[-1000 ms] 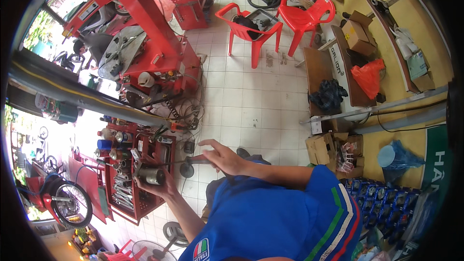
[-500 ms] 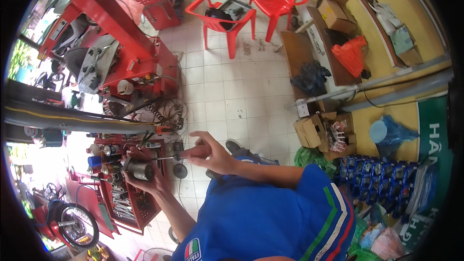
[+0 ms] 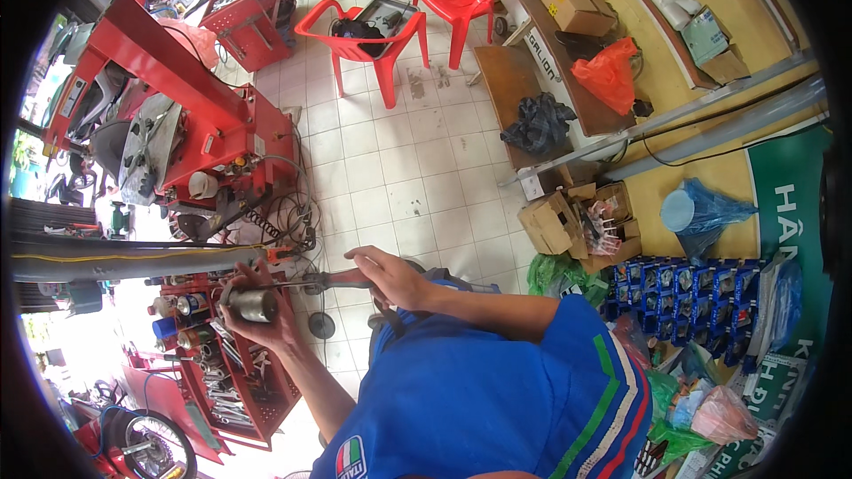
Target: The person holds a metal fuel pump by hand and uses a screwdriver to loosen a screw on its casing, turning the part over to work on different sides.
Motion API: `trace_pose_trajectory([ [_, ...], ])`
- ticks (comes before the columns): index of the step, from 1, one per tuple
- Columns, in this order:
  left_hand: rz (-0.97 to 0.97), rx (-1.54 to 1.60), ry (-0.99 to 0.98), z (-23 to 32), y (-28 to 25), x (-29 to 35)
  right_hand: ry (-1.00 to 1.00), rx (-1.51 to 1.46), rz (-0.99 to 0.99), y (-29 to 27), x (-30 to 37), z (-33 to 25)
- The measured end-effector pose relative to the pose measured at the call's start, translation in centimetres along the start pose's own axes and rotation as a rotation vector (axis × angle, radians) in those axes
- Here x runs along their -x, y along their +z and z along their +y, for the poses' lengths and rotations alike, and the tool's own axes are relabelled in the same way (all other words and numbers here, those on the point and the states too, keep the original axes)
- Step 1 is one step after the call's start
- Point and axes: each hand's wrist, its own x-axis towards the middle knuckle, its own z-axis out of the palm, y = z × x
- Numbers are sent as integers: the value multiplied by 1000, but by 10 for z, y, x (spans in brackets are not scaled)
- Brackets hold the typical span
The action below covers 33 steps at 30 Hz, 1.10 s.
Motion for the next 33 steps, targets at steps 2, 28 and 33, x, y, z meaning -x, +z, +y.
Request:
trace_pose_trajectory([
  [2, -4, 39, -6, -8, 0, -2, -217, 63, 83, 3, 5, 5],
  [28, 121, -57, 61, -35, 16, 1, -260, 249, 130, -28, -4, 9],
  [33, 126, -39, 113, -24, 17, 7, 104, 201, -52, -22, -4, -11],
])
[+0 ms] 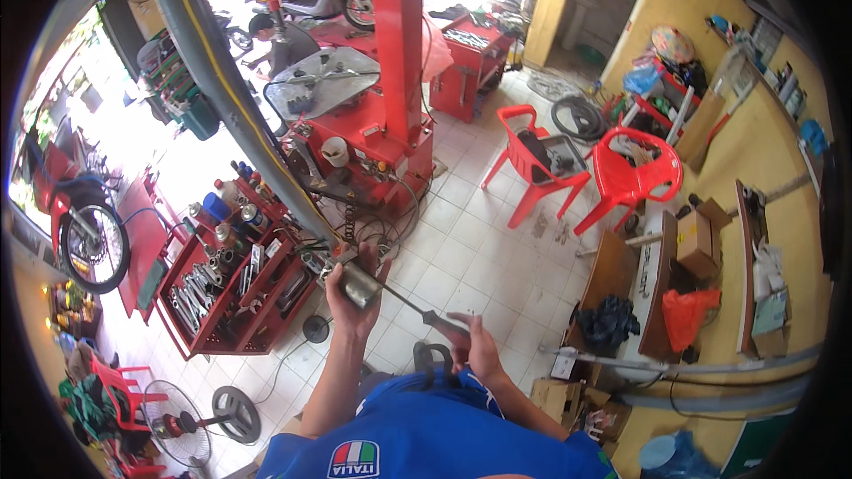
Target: The person holds a metal fuel pump by hand and uses a screwdriver to loosen a screw on its casing, turning the part over to work on different sides.
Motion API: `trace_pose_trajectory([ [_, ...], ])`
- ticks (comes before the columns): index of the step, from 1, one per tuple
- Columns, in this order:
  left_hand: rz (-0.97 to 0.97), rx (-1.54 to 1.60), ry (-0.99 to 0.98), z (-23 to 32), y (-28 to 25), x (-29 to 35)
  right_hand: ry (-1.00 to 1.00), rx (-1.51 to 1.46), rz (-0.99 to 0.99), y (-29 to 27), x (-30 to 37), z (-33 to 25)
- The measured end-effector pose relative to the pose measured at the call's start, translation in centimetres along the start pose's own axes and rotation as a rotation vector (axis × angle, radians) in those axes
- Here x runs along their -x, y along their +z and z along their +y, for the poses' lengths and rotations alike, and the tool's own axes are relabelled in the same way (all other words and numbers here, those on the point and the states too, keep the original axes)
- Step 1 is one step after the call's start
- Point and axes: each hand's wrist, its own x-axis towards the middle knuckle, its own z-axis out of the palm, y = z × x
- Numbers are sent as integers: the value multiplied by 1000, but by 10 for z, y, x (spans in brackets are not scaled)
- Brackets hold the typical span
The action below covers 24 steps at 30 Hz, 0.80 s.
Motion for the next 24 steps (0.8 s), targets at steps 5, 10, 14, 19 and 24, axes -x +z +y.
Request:
trace_pose_trajectory([
  [5, 40, -29, 46, 11, -1, 8, -303, 52, 112, 17, -8, 5],
  [10, 74, 29, 104, 19, -7, 11, -201, -43, 19, 21, -20, -1],
  [14, 108, 57, 136, 32, -12, 18, -162, 3, -32, 27, -22, -4],
  [19, 129, 94, 185, 49, -2, 20, -246, -46, 89, 33, -23, -18],
  [24, 106, 238, 111, 61, 0, 23, -314, -114, -7, 29, -13, -26],
])
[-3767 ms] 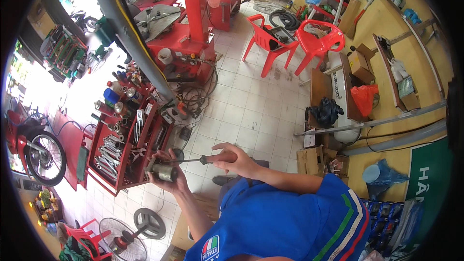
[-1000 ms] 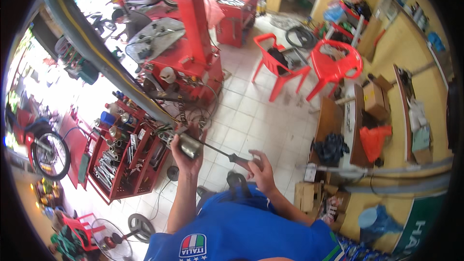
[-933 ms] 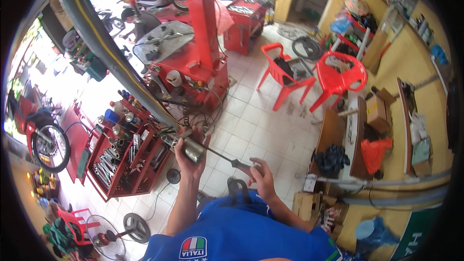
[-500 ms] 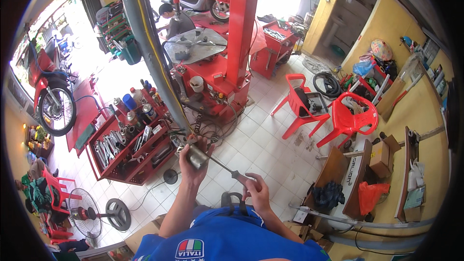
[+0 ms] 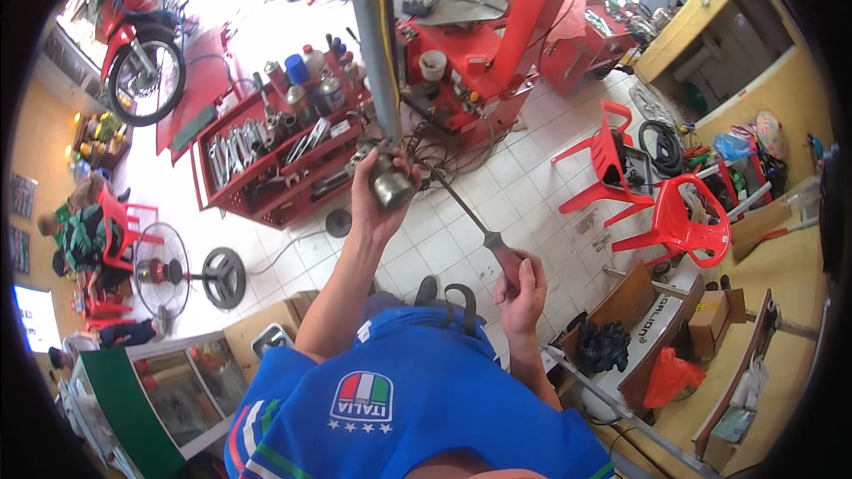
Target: The person holds a metal fuel pump by hand and uses a screwdriver to loosen a screw on its casing, turning the part over to work on different sides.
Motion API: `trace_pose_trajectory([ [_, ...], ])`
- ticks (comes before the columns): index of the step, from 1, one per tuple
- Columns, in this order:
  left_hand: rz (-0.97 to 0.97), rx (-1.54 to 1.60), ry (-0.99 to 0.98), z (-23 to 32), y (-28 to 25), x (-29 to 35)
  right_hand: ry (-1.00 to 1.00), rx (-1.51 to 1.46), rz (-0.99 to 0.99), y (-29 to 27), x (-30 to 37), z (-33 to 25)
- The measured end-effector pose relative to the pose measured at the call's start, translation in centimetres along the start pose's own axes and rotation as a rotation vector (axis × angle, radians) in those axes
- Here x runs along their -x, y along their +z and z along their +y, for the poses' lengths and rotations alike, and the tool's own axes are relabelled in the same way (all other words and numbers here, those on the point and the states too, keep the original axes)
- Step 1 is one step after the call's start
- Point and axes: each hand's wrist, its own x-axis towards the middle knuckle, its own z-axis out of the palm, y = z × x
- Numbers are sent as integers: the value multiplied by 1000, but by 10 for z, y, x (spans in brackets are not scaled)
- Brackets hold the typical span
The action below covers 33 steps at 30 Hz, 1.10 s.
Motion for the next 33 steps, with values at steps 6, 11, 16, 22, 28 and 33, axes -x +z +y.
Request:
trace_pose_trajectory([
  [6, 62, -57, 59, -7, 0, 11, -11, 92, -47, 11, 12, -2],
  [11, 98, -119, 64, -12, 4, 18, -67, 114, -118, 11, 12, -1],
  [16, 79, -130, 50, -15, 2, 17, -109, 191, -99, 19, 9, 1],
  [22, 114, -150, 38, -17, 3, 16, -126, 185, -120, 19, 8, 8],
  [28, 141, -222, 79, -12, -5, 13, -148, 239, -143, 15, 7, 13],
  [33, 192, -172, 75, -12, -8, 13, -131, 419, -166, 11, 6, 16],
])
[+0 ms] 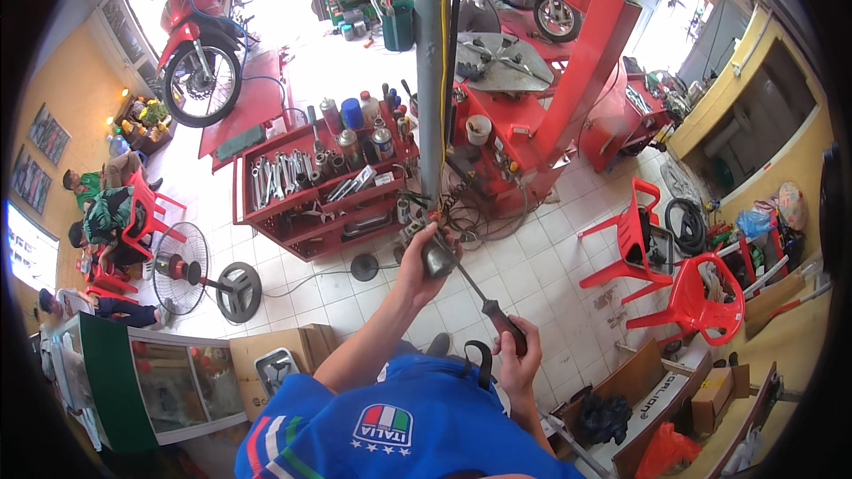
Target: The person holds a metal fuel pump by hand and uses a screwdriver to loosen a screw on its casing, turning the part over to work on different sides.
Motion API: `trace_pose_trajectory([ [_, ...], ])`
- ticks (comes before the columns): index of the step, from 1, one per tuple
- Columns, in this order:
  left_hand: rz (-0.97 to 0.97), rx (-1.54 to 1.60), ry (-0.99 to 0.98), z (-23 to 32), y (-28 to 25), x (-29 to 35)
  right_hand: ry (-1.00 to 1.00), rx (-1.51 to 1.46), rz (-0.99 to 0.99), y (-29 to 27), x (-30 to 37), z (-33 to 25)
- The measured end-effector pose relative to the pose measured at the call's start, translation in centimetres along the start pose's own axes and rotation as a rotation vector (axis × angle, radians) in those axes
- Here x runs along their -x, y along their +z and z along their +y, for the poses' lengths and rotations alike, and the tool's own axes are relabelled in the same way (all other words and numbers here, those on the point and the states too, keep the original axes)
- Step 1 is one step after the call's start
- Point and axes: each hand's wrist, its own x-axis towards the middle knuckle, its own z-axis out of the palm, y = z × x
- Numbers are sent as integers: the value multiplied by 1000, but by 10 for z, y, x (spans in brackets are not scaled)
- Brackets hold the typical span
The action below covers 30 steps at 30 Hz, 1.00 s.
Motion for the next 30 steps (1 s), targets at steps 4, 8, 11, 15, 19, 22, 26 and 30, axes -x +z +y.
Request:
trace_pose_trajectory([
  [4, 29, -25, 11, 0, -2, -1, -169, 155, 23, -3, -5, 12],
  [8, 48, -35, 19, 1, -2, -1, -361, 354, -6, -1, -13, -4],
  [11, 41, -61, 44, 1, 1, -1, -464, 490, 6, -3, -16, -7],
  [15, 70, -63, 42, -3, 3, -2, -358, 332, 13, -1, -16, -1],
  [19, 63, -44, 34, -7, 4, 0, 201, -139, -80, -9, -5, 2],
  [22, 74, -68, 53, -8, 3, -1, 244, -192, -105, -10, -8, 6],
  [26, 68, -90, 84, -3, -4, -6, 147, -109, -186, -10, -7, 8],
  [30, 56, -71, 73, -3, -8, -8, 191, -233, -195, -10, -10, 14],
])
